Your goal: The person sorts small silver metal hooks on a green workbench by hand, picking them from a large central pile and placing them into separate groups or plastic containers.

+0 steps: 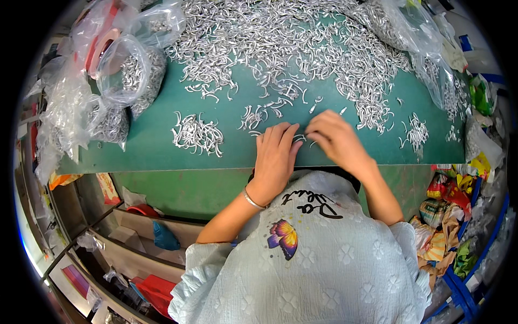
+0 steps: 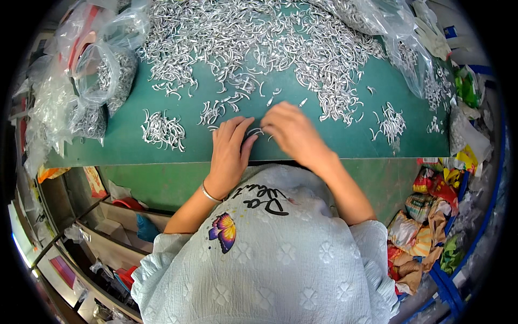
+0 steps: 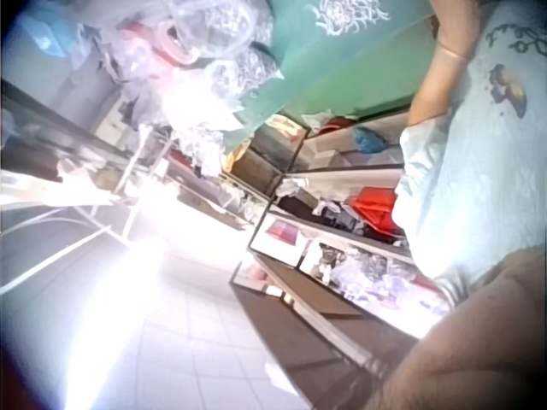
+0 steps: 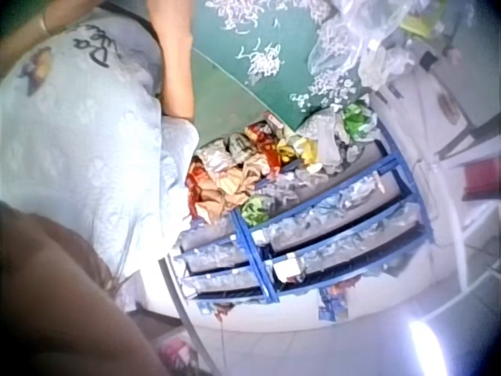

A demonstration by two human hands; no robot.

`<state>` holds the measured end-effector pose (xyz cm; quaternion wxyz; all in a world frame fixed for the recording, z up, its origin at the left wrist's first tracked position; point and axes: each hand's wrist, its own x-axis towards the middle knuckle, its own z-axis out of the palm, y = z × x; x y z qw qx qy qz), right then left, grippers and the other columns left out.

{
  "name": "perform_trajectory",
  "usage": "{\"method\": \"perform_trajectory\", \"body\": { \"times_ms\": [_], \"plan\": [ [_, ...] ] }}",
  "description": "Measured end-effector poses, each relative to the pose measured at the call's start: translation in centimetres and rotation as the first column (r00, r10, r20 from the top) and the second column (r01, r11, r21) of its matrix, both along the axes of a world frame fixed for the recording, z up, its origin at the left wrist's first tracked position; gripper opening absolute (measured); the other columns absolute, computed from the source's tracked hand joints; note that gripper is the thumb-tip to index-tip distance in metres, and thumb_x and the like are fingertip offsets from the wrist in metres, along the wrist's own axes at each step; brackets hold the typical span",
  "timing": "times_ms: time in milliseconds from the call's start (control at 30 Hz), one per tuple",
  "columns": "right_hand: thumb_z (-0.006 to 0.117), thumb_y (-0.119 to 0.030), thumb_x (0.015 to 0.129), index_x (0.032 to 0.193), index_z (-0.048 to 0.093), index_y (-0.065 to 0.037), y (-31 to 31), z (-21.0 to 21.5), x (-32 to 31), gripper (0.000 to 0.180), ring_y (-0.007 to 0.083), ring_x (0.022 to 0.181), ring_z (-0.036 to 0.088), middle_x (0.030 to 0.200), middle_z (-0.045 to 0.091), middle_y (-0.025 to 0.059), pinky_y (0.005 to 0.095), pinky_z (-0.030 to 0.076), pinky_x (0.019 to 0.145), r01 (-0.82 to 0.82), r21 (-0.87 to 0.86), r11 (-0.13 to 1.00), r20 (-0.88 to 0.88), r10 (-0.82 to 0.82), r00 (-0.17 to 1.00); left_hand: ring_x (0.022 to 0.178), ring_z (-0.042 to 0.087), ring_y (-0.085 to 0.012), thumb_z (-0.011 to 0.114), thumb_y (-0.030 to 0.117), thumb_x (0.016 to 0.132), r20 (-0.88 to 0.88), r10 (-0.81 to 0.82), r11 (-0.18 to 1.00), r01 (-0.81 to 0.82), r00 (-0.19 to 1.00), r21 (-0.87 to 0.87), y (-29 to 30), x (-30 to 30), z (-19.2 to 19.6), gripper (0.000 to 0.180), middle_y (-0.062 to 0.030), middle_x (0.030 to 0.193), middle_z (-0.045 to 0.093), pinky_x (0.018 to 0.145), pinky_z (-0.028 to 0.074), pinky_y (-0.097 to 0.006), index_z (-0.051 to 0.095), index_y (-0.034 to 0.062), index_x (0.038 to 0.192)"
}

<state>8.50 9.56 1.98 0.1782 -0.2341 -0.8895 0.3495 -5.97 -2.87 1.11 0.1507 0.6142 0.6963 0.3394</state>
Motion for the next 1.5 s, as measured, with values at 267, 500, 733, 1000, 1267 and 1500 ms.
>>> {"method": "perform_trajectory", "body": {
  "times_ms": [267,500,733,1000,1267,1500],
  "plan": [
    [0.070,-0.004,0.075,0.095,0.060,-0.001,-1.1,0.7,1.4,0.023,0.0319,0.088,0.056,0.090,0.056,0.0121,0.0410,0.045,0.076,0.002,-0.001,1.000,0.148,-0.002,0.989,0.093,0.052,-0.0336,0.076,0.011,0.074,0.108,-0.037,0.999,0.039,0.993,-0.009,0.3,2.5,-1.0,0.050,-0.0160,0.110,0.052,0.081,0.044,-0.042,0.055,-0.0016,0.118],
    [0.066,0.002,0.081,0.096,0.063,0.000,2.0,1.9,-1.1,0.015,0.0248,0.076,0.061,0.086,0.060,0.0116,0.0342,0.048,0.066,0.118,-0.172,0.978,-0.073,-0.132,0.989,0.090,0.053,-0.0320,0.071,0.004,0.076,0.121,-0.013,0.999,0.006,0.993,0.054,0.0,2.9,-1.7,0.039,-0.0148,0.106,0.054,0.079,0.046,-0.041,0.059,-0.0009,0.113],
    [0.071,-0.008,0.076,0.093,0.063,-0.002,1.7,-0.4,-3.9,0.020,0.0274,0.096,0.051,0.099,0.055,0.0070,0.0394,0.041,0.080,-0.024,0.254,0.967,0.097,0.000,0.995,0.092,0.054,-0.0292,0.059,-0.003,0.074,0.067,-0.051,0.995,0.045,0.996,0.093,-0.7,2.0,-1.9,0.029,-0.0123,0.102,0.056,0.078,0.046,-0.038,0.063,-0.0024,0.102],
    [0.070,-0.007,0.076,0.088,0.061,-0.005,0.7,0.6,-1.9,0.015,0.0269,0.091,0.051,0.092,0.053,0.0076,0.0376,0.039,0.077,0.053,0.229,0.972,0.087,-0.074,0.993,0.096,0.055,-0.0275,0.058,0.000,0.072,0.077,-0.092,0.990,0.083,0.993,0.115,-1.5,1.4,-1.9,0.030,-0.0113,0.102,0.058,0.079,0.042,-0.037,0.063,-0.0008,0.102],
    [0.066,-0.009,0.081,0.089,0.062,-0.004,-0.8,0.6,-0.5,0.010,0.0274,0.095,0.052,0.091,0.057,0.0069,0.0393,0.040,0.080,-0.094,-0.026,0.995,0.163,0.097,0.982,0.095,0.057,-0.0269,0.068,0.000,0.075,0.137,-0.026,0.981,-0.001,0.990,0.194,-1.5,1.1,-2.0,0.026,-0.0082,0.103,0.060,0.078,0.042,-0.036,0.065,0.0039,0.101],
    [0.069,-0.009,0.080,0.099,0.062,-0.004,1.3,-0.2,-3.9,0.021,0.0280,0.095,0.052,0.101,0.057,0.0076,0.0382,0.040,0.080,0.165,0.334,0.928,0.000,-0.175,0.985,0.107,0.054,-0.0291,0.060,0.001,0.072,-0.048,-0.155,0.980,0.160,0.987,0.120,-1.4,0.9,-2.0,0.035,-0.0113,0.112,0.058,0.084,0.043,-0.038,0.063,-0.0003,0.107]
  ]
}}
